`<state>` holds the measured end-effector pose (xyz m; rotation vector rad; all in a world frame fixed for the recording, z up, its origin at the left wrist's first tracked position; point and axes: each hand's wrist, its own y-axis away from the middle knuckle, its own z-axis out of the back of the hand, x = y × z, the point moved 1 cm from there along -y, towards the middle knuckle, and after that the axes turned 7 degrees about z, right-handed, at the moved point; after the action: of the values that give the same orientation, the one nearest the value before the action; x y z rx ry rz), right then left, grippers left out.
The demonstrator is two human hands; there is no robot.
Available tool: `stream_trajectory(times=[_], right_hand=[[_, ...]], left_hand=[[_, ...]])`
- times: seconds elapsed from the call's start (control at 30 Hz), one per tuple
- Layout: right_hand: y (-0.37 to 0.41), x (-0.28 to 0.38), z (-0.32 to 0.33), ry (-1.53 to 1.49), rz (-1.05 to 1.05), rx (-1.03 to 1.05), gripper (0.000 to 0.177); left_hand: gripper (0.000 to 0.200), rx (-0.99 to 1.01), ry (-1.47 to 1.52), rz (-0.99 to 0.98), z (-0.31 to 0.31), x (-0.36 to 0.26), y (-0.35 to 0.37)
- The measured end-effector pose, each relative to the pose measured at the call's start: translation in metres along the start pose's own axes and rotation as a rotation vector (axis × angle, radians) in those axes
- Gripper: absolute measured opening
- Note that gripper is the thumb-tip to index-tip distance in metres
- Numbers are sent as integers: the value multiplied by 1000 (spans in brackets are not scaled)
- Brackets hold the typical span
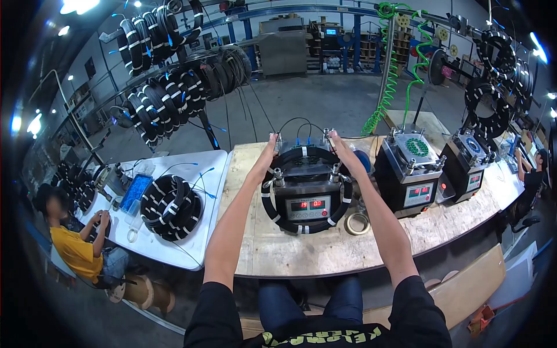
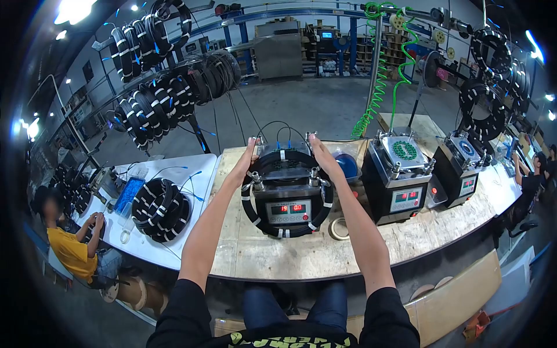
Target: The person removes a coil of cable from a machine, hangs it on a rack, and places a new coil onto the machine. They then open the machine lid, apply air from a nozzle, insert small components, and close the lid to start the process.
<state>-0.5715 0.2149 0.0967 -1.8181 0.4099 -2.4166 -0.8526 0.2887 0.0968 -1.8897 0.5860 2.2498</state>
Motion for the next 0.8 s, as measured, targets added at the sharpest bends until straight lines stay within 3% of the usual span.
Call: stream_trajectory(times=[0.17,0.27,0.4,0.5,0.63,0.77,0.8], right_hand=[[10,-7,-2,47,41,70,71],[14,-24,-3,71,167,-28,62],[28,-38,-8,24,267,-178,44],[53,-34,-14,134,267,-311,42],[79,-28,-29,-14,393,-486,39],[84,-42,-35,109,498,-620,36],[87,-46,-36,116,319,-606,36]], left_hand=[[76,-67,-64,-203,-5,18,4],[61,-157,40,-301,-4,36,8],[47,-230,148,-263,-3,51,29],[46,-271,278,-373,-5,66,37],[46,-375,310,-558,-21,72,61],[46,-640,69,-708,-39,97,70],[45,-720,57,-713,-43,99,71]])
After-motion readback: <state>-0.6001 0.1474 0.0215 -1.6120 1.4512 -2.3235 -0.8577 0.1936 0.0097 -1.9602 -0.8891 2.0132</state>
